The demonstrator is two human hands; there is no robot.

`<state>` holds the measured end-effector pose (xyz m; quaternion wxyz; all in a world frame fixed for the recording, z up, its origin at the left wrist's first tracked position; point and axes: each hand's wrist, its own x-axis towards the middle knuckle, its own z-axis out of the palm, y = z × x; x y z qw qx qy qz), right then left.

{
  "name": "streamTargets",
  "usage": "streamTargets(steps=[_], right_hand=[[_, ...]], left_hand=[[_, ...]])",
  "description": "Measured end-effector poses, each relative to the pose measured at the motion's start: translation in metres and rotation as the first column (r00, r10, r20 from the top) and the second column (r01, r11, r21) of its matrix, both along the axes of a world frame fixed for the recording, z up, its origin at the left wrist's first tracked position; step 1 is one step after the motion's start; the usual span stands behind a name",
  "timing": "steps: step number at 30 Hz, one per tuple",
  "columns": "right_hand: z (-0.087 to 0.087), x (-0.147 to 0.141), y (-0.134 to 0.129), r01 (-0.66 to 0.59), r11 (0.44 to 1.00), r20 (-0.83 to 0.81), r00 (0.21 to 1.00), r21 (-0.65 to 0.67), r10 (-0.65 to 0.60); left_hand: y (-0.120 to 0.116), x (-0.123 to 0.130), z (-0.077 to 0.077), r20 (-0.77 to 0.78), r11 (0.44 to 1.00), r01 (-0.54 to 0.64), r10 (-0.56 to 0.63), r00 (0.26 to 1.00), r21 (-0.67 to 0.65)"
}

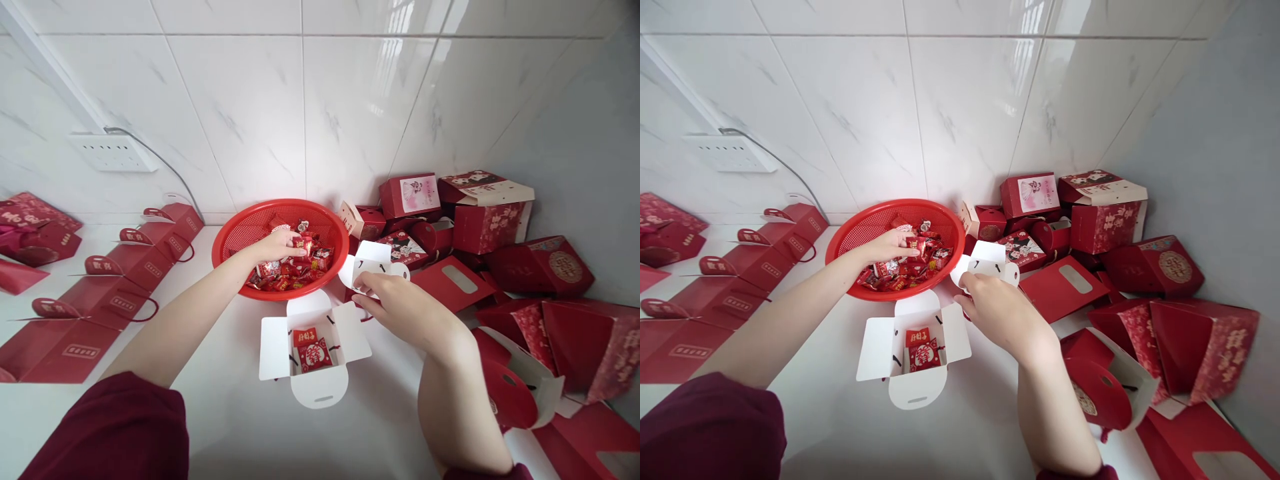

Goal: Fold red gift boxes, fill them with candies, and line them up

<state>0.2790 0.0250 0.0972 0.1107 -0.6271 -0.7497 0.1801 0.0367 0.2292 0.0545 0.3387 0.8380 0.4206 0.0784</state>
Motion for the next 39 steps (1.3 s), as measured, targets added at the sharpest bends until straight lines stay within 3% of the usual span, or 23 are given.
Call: streamTargets(steps=[5,7,9,11,13,15,17,20,25,32,39], right_hand=[[0.001,-0.002,0.001,-0.016,1.0,-0.026,1.0,0.023,0.017],[0.002,-0.003,0.0,-0.01,0.999,-0.047,0.999,0.044,0.012],[0.003,-0.003,0.0,-0.01,0.998,-0.071,0.997,0.063,0.014],[0.004,-0.002,-0.001,-0.019,0.997,-0.099,0.995,0.071,0.026],[0.006,-0.001,-0.002,-0.026,0.997,-0.124,0.992,0.073,0.035],[0.007,0.0,-0.003,-0.021,0.996,-0.14,0.99,0.084,0.033],[0.008,-0.001,-0.004,-0.016,0.994,-0.149,0.988,0.104,0.032],[0.009,-0.003,-0.007,-0.027,0.993,-0.152,0.987,0.118,0.045],[0.008,-0.001,-0.011,-0.044,0.992,-0.178,0.982,0.118,0.065],[0.007,0.003,-0.017,-0.076,0.98,-0.208,0.971,0.186,0.115],[0.009,0.004,-0.019,-0.092,0.979,-0.195,0.972,0.18,0.127]], left_hand=[[-0.024,0.002,0.01,0.159,0.999,-0.006,-0.001,0.987,0.045],[-0.042,0.002,0.019,0.259,0.987,-0.008,-0.034,0.965,0.158],[-0.064,0.001,0.028,0.297,0.929,0.042,-0.16,0.941,0.367],[-0.085,-0.001,0.036,0.275,0.764,0.088,-0.333,0.902,0.639],[-0.105,-0.003,0.04,0.194,0.509,0.067,-0.442,0.876,0.858],[-0.122,-0.006,0.04,0.1,0.287,0.044,-0.468,0.878,0.957],[-0.137,-0.01,0.036,0.057,0.195,0.042,-0.475,0.878,0.98],[-0.154,-0.017,0.03,0.061,0.213,0.049,-0.479,0.876,0.976],[-0.172,-0.023,0.029,-0.029,0.262,0.172,-0.473,0.88,0.95],[-0.183,-0.013,0.014,-0.219,0.431,0.426,-0.451,0.866,0.796],[-0.186,-0.003,-0.008,-0.368,0.468,0.552,-0.429,0.825,0.691]])
